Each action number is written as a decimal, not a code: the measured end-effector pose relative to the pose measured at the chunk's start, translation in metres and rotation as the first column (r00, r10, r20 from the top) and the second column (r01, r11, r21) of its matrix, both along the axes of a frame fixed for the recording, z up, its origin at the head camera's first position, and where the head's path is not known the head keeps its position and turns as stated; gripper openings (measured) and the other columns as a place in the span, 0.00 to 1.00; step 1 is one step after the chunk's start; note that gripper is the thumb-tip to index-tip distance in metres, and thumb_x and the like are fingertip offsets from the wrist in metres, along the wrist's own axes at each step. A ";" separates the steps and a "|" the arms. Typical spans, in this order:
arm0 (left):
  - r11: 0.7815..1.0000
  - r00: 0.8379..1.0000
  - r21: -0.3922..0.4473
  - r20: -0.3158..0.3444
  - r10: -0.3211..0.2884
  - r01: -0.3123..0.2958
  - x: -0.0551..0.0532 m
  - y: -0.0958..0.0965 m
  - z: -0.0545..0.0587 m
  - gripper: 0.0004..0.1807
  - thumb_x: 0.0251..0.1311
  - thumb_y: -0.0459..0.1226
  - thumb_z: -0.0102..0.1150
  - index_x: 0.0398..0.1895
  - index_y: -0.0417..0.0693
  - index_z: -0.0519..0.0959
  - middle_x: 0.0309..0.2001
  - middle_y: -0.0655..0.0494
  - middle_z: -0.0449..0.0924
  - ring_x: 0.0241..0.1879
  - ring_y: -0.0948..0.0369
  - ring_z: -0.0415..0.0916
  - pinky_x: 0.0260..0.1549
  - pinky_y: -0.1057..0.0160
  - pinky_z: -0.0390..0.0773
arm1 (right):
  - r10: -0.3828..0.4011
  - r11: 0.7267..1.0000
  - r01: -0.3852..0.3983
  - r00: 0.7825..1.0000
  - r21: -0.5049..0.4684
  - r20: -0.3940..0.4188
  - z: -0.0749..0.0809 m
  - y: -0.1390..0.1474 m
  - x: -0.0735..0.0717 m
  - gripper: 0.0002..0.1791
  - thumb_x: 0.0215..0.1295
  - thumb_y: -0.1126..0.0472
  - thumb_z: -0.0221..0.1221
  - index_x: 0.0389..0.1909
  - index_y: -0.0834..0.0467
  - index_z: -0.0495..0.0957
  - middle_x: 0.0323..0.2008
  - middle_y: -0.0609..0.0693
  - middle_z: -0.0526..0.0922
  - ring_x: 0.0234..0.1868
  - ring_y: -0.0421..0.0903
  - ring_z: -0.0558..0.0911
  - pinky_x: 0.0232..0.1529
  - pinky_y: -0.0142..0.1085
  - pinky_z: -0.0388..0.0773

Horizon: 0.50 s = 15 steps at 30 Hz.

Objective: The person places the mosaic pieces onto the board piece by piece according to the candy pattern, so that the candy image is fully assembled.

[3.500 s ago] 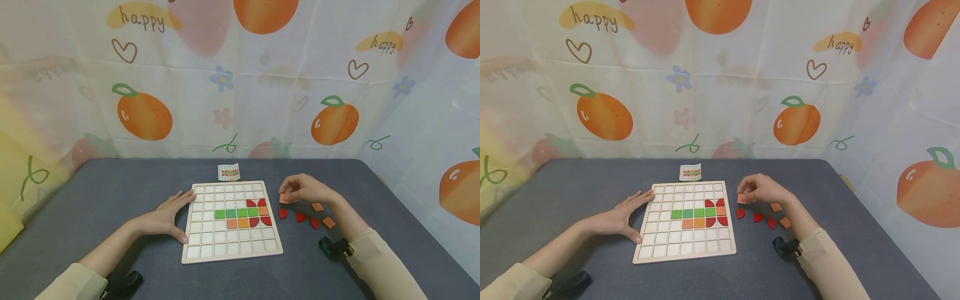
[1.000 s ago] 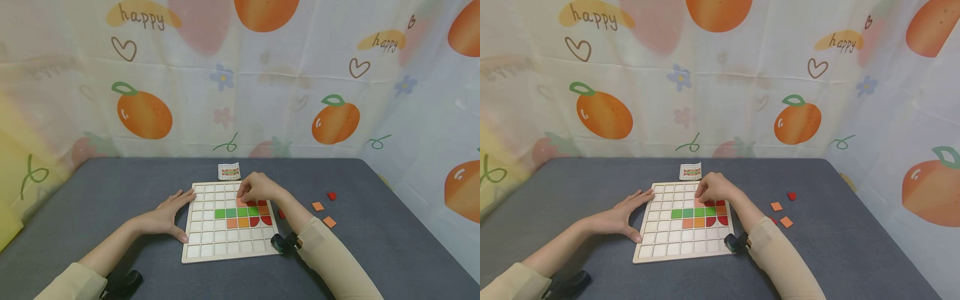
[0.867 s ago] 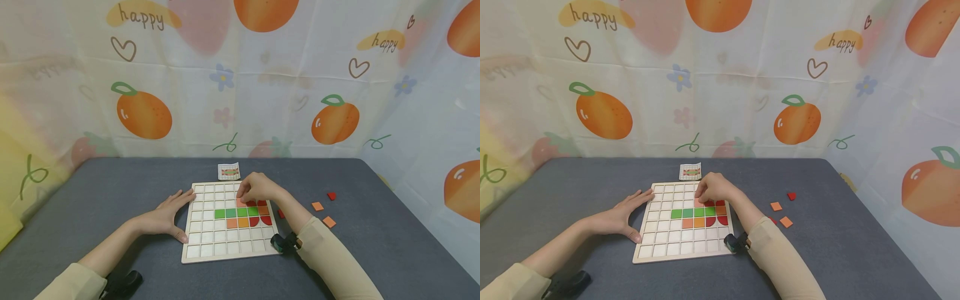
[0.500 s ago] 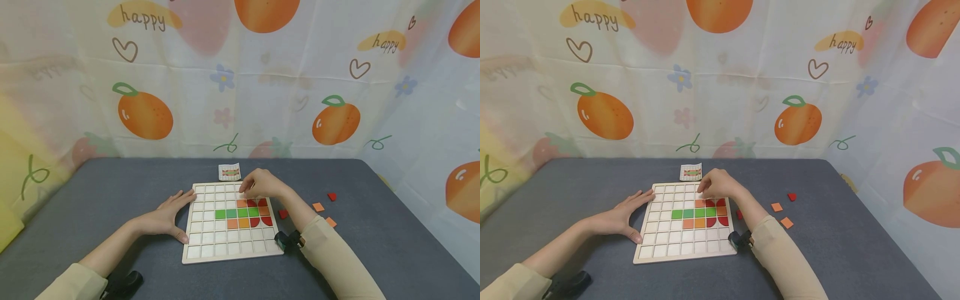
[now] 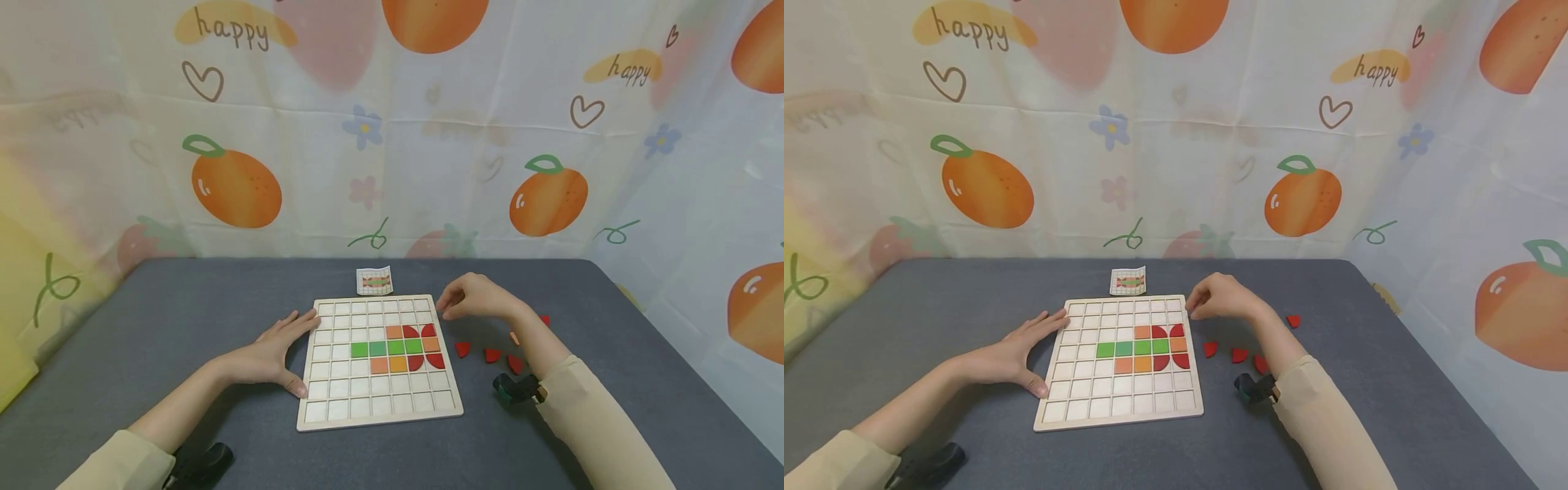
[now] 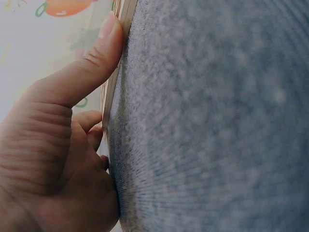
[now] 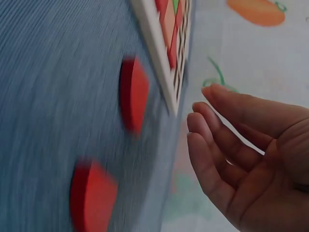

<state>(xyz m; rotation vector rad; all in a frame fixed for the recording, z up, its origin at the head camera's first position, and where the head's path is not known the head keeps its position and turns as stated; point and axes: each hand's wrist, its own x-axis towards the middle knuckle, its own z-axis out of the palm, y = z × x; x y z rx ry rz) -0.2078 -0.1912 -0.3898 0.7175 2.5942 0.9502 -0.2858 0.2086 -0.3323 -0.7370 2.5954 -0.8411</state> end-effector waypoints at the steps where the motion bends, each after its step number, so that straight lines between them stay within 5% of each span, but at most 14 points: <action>1: 1.000 1.000 -0.001 0.001 0.002 -0.002 0.000 0.000 0.000 0.67 0.36 0.53 0.80 0.78 0.42 0.51 0.81 0.42 0.40 0.78 0.33 0.30 0.64 0.22 0.36 | -0.002 1.000 0.002 1.000 0.005 0.003 0.000 0.006 0.000 0.11 0.61 0.62 0.66 0.44 0.59 0.86 0.39 0.52 0.89 0.38 0.40 0.86 0.44 0.38 0.83; 15: 1.000 1.000 -0.005 -0.010 -0.001 0.001 -0.002 0.001 -0.002 0.68 0.35 0.53 0.81 0.78 0.41 0.51 0.81 0.41 0.41 0.78 0.33 0.31 0.65 0.22 0.36 | -0.066 0.994 0.056 0.993 0.099 0.095 -0.002 0.070 0.010 0.14 0.61 0.61 0.67 0.46 0.61 0.83 0.42 0.54 0.88 0.40 0.41 0.85 0.44 0.38 0.83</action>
